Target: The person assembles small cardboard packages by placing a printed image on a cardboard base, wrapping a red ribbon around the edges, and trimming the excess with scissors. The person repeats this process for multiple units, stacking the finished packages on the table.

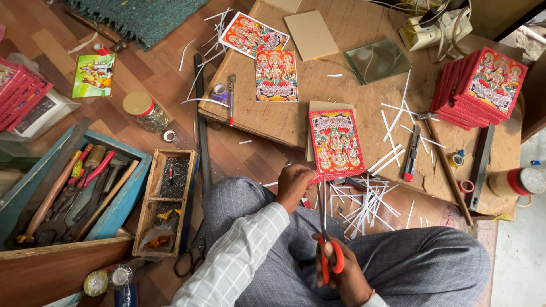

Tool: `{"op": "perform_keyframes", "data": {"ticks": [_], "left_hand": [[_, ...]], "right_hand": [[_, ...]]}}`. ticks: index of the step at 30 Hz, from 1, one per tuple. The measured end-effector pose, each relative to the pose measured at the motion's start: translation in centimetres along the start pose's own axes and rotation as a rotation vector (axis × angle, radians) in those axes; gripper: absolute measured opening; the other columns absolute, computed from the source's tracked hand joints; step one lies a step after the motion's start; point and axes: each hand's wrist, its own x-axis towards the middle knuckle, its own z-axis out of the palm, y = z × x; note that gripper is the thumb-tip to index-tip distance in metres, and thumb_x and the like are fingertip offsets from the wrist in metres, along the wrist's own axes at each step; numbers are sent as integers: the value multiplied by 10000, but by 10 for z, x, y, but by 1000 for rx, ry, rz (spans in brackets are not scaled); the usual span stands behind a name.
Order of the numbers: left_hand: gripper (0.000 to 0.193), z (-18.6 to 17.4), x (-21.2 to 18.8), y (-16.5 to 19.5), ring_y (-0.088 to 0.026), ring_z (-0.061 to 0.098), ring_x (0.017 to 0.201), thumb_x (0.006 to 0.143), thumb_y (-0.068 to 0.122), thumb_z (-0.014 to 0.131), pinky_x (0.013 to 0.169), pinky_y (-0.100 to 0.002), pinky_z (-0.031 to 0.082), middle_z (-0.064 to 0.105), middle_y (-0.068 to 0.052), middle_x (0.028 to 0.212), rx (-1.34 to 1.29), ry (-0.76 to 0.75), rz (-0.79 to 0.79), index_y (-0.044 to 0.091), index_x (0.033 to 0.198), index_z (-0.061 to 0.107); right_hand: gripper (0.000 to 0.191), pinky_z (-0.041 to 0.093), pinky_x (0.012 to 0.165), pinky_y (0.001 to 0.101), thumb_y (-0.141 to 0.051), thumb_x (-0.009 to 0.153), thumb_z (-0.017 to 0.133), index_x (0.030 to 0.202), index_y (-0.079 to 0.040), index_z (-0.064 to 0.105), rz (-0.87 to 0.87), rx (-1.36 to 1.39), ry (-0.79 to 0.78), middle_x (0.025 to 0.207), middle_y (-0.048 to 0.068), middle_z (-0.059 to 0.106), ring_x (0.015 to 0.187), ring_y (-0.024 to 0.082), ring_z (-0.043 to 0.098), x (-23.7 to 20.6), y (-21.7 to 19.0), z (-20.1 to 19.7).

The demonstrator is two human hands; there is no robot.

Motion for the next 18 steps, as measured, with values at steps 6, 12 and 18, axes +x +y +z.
{"op": "perform_keyframes", "data": {"ticks": [6, 12, 18], "left_hand": [[170, 0, 0, 3, -111, 642, 562, 828, 173, 706, 444, -265, 476, 685, -50, 682, -25, 15, -7, 3, 815, 708], [197, 0, -1, 6, -121, 628, 534, 830, 172, 686, 436, -288, 461, 644, -38, 631, 2, 7, 15, -6, 746, 681], [239, -2, -2, 10, -101, 572, 505, 820, 154, 657, 444, -300, 447, 563, -4, 560, 40, 7, 31, 7, 636, 619]], "right_hand": [[627, 315, 361, 242, -416, 878, 661, 1351, -8, 618, -42, -15, -31, 640, 72, 602, 413, 152, 560, 15, -17, -3], [600, 306, 360, 233, -376, 863, 694, 1347, -24, 644, -50, -4, 2, 638, 53, 599, 412, 136, 558, 21, -21, -6], [577, 301, 360, 229, -338, 845, 717, 1334, -38, 654, -41, 2, 28, 631, 43, 593, 403, 135, 545, 21, -16, -6]]}}
